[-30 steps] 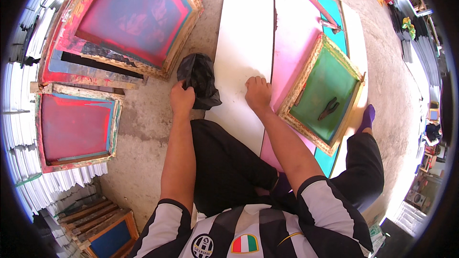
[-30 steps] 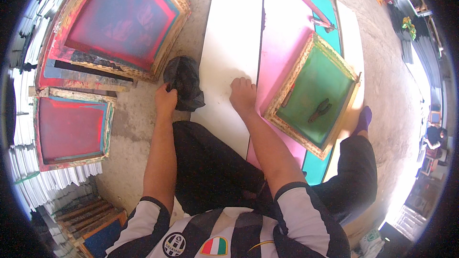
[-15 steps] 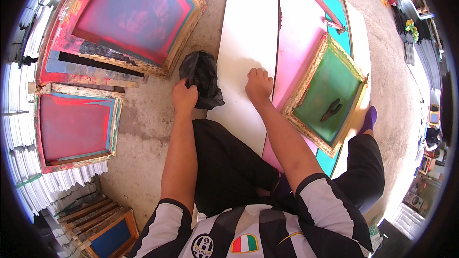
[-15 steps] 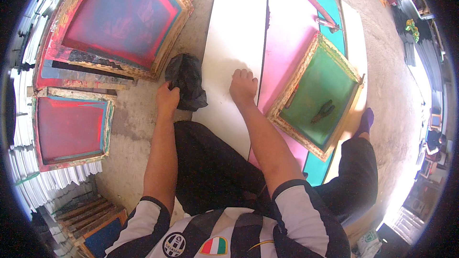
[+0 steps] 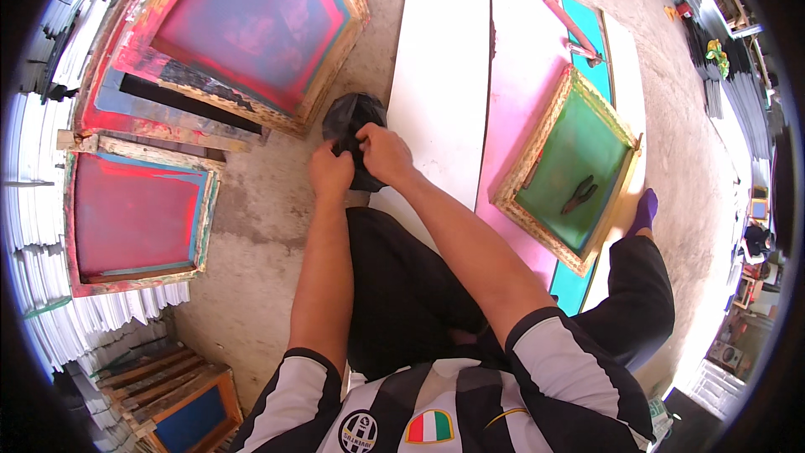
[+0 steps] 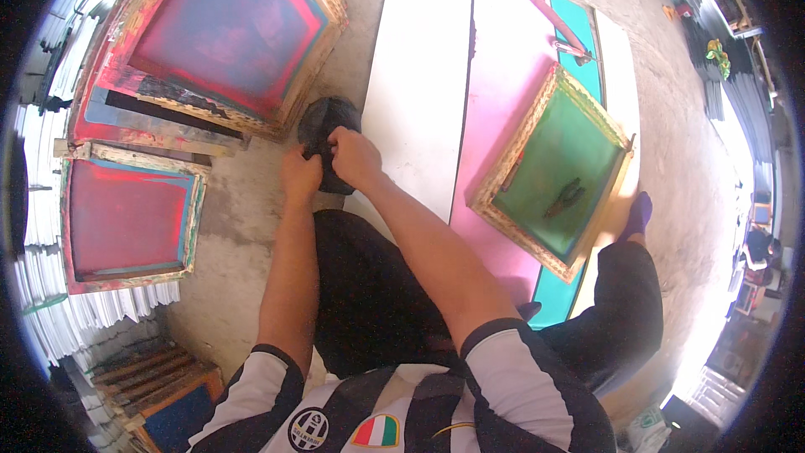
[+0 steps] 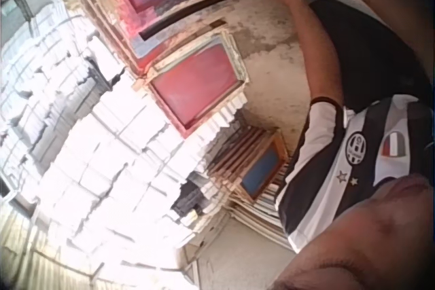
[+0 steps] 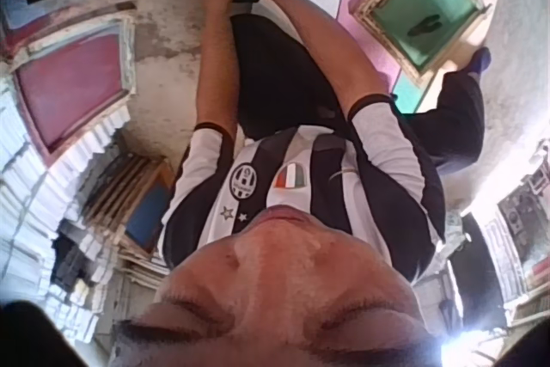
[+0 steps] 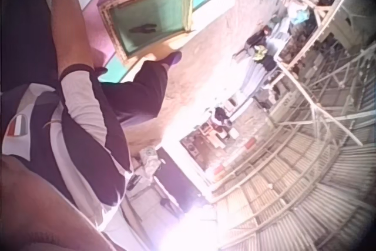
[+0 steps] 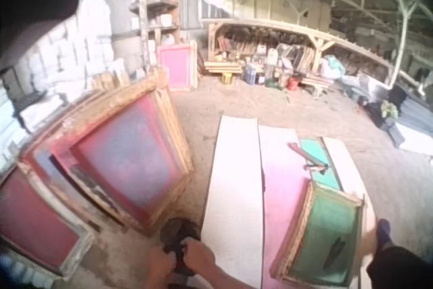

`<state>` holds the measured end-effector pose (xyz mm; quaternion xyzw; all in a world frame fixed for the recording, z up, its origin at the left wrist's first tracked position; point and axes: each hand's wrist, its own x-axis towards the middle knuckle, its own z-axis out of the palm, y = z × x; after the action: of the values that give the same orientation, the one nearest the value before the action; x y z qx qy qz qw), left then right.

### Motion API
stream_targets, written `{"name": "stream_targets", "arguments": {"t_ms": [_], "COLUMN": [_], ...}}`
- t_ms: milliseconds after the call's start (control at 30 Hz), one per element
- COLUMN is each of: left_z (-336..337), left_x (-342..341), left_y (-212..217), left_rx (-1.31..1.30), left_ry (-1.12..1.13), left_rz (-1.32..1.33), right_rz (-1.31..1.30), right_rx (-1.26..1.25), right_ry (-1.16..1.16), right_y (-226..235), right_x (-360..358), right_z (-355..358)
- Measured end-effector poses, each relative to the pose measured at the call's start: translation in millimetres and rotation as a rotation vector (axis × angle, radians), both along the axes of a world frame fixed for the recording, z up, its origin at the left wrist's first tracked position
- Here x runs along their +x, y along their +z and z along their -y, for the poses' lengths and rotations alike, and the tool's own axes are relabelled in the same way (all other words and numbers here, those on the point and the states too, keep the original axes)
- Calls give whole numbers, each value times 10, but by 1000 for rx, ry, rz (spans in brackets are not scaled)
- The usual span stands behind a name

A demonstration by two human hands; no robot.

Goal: The person sits on the floor and uses a screwdriver to scrape and adjust the edges of a green screen-printing frame. They then gather debris from the work surface into a black plastic bag and use pliers to pull or adjust material along the frame edge.

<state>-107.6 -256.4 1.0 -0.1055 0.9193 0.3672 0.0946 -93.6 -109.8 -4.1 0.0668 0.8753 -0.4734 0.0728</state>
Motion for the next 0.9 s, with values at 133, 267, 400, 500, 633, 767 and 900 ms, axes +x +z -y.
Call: {"name": "stream_targets", "arguments": {"t_ms": [133, 267, 400, 500, 633, 767, 900], "left_z": [-29, -48, -204, -270, -736, -1516, -2153], "left_x": [28, 37, 87, 148, 373, 959, 1486], "left_y": [-208, 10, 205, 336, 550, 477, 261], "left_rx": [34, 35, -126, -300, -195, -71, -225], "left_ry": [59, 21, -15, -77, -533, -1143, -1468], "left_rz": [-138, -147, -342, -629, -833, -615, -613], "right_rz": [51, -13, -191, -84, -52, -218, -200], "right_rx": [163, 182, 143, 74, 189, 277, 458], "right_ry": [-6, -19, -181, -249, -387, -525, -498], "right_y": [180, 145, 123, 217, 301, 232, 358], "right_x": [40, 214, 491, 737, 1253, 1932, 2685], "right_z": [137, 15, -263, -487, -974, -1581, -2123]}}
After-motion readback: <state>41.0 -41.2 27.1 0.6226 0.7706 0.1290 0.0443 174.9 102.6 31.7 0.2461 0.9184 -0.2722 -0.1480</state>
